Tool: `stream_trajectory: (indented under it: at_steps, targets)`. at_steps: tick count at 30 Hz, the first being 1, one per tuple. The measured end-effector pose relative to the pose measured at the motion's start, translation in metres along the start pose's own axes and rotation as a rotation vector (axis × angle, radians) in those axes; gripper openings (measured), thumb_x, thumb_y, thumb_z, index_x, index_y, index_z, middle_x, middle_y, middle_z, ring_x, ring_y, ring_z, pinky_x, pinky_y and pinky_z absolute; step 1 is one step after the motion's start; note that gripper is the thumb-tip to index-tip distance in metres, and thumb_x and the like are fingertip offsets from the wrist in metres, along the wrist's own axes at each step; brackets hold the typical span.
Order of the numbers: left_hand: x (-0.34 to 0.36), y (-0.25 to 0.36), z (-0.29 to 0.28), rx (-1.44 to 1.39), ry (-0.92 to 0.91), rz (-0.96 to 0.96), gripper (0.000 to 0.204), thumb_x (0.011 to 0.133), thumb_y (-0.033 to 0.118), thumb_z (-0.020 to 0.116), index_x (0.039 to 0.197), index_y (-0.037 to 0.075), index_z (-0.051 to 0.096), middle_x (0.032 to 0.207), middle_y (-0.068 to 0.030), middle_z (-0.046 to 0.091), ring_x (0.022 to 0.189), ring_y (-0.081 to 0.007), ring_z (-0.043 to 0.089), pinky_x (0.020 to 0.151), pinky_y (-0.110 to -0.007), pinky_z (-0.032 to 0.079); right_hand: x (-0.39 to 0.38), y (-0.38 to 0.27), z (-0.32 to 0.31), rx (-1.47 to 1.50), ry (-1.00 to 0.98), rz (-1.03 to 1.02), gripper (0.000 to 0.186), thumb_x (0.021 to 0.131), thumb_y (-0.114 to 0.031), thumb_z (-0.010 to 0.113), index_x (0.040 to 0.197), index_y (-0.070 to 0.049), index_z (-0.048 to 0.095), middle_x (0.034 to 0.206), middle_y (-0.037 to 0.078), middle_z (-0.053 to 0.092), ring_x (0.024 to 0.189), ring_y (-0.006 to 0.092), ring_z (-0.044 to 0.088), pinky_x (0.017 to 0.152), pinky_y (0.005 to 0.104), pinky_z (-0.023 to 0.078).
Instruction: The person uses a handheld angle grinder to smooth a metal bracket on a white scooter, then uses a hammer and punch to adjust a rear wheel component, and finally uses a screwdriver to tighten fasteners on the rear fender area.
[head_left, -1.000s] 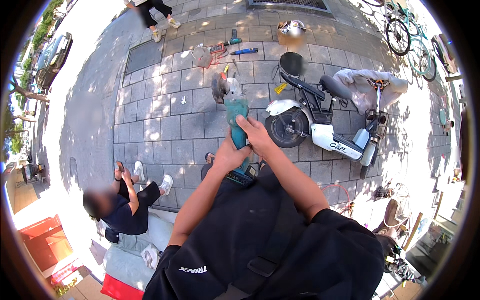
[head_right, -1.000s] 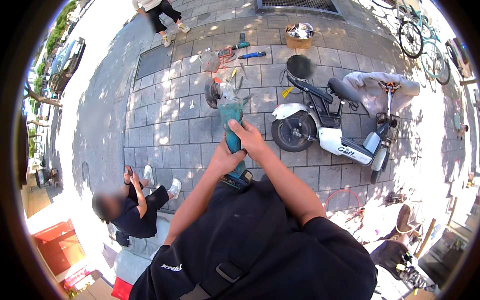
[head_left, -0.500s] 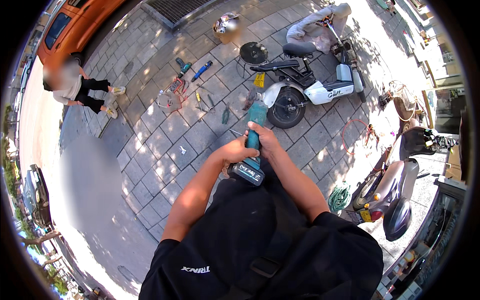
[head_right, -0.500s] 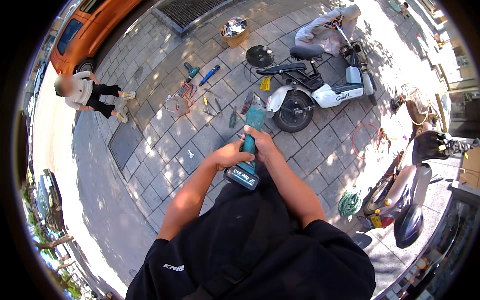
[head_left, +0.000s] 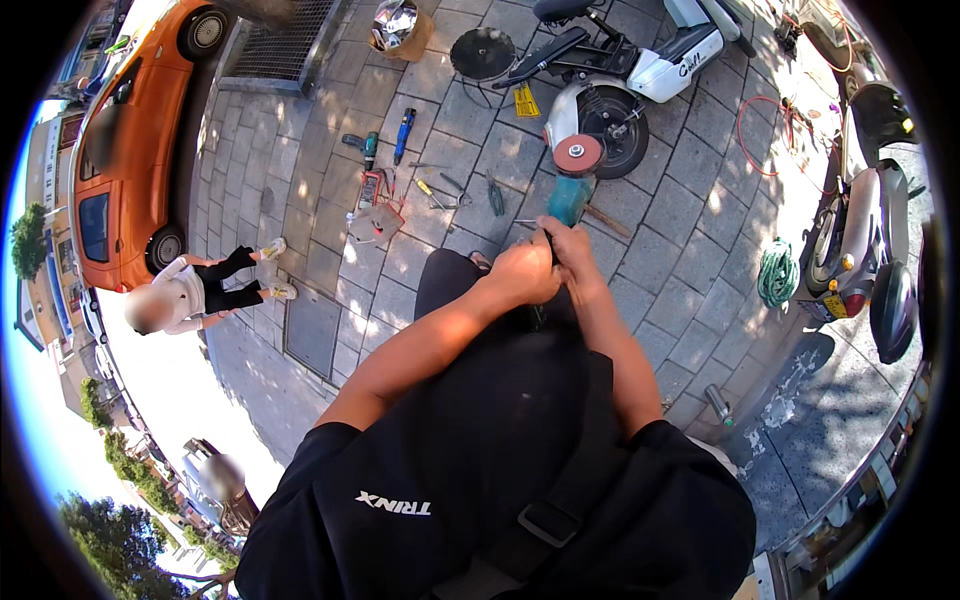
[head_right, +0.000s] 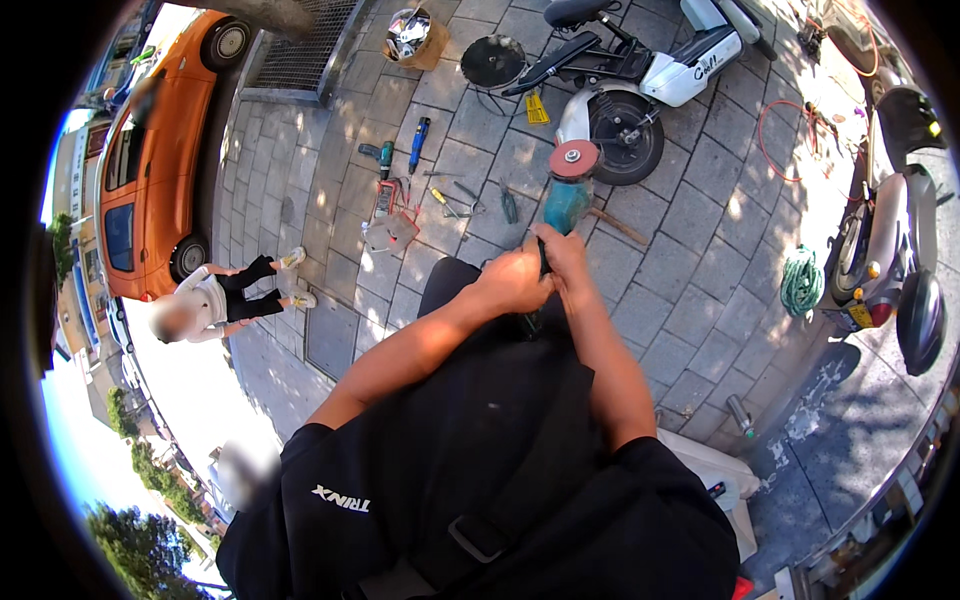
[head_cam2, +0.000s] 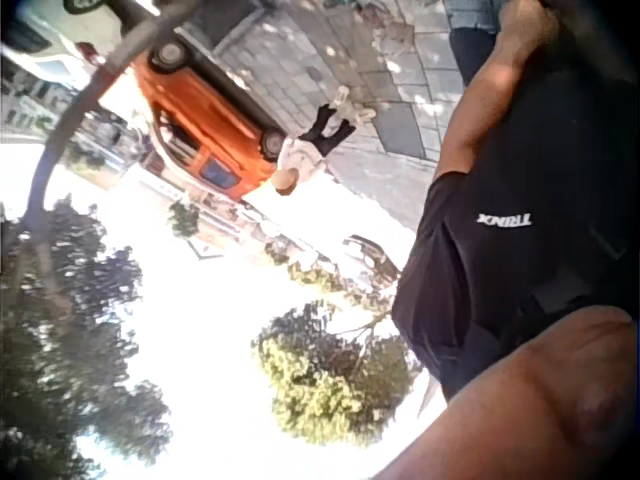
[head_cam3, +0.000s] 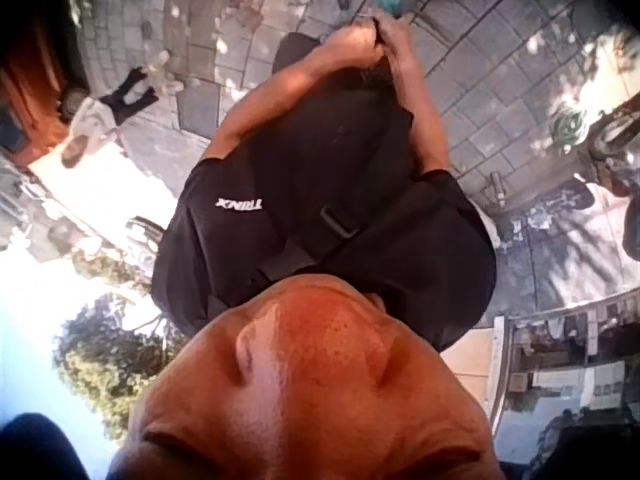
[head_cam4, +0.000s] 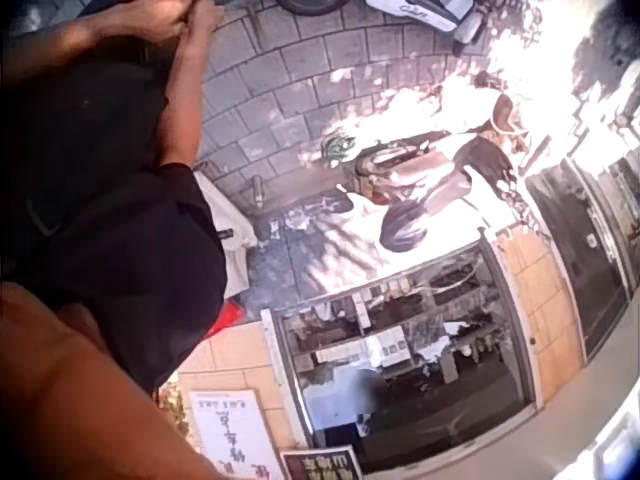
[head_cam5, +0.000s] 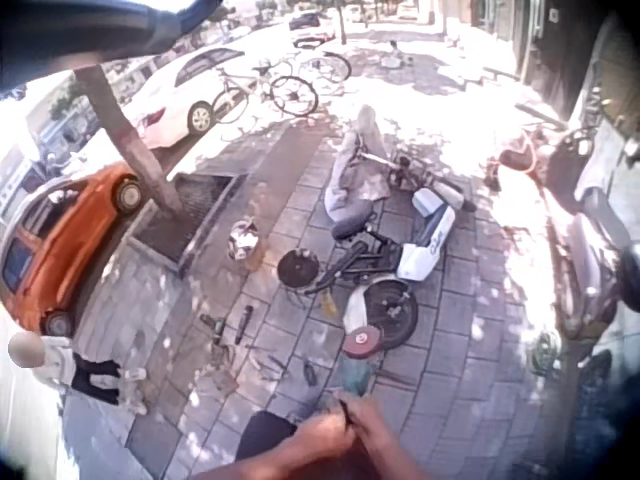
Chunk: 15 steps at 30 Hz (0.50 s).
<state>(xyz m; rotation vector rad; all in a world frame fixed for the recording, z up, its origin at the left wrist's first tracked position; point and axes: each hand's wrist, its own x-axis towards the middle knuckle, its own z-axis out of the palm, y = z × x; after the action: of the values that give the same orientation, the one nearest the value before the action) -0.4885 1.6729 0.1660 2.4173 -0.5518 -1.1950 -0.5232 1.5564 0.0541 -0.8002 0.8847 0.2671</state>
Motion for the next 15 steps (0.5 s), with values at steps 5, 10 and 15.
stream_trajectory:
  at_steps: [5, 10, 15]
  targets:
    - [0.045, -0.038, -0.042, -0.278, -0.266, 0.205, 0.084, 0.092, 0.042, 0.079, 0.147, -0.012, 0.048, 0.131, -0.0357, 0.067, 0.123, -0.0415, 0.069, 0.103, -0.047, 0.056, 0.036, 0.002, -0.009, 0.130, 0.112, 0.087, 0.019, 0.090, -0.019, 0.079, 0.097, -0.005, 0.068, 0.081, 0.004, 0.067, 0.065, 0.0174, 0.065, 0.061, 0.0343, 0.053]
    - [0.098, -0.087, -0.059, -0.541, -0.548, 0.133, 0.076, 0.096, 0.039, 0.081, 0.149, -0.007, 0.052, 0.141, -0.0279, 0.064, 0.127, -0.0350, 0.067, 0.108, -0.044, 0.054, 0.068, 0.019, -0.007, 0.144, 0.205, -0.042, 0.015, 0.097, -0.017, 0.072, 0.097, -0.002, 0.069, 0.086, 0.006, 0.069, 0.074, 0.0175, 0.067, 0.066, 0.0334, 0.057]
    - [0.170, -0.136, -0.091, -0.523, -0.745, 0.042, 0.050, 0.099, 0.033, 0.076, 0.132, -0.004, 0.066, 0.113, -0.0123, 0.075, 0.103, -0.0185, 0.073, 0.081, -0.035, 0.059, 0.083, 0.025, 0.026, 0.209, 0.330, -0.008, 0.019, 0.098, -0.019, 0.073, 0.102, -0.001, 0.069, 0.082, 0.005, 0.066, 0.069, 0.0152, 0.067, 0.060, 0.0340, 0.058]
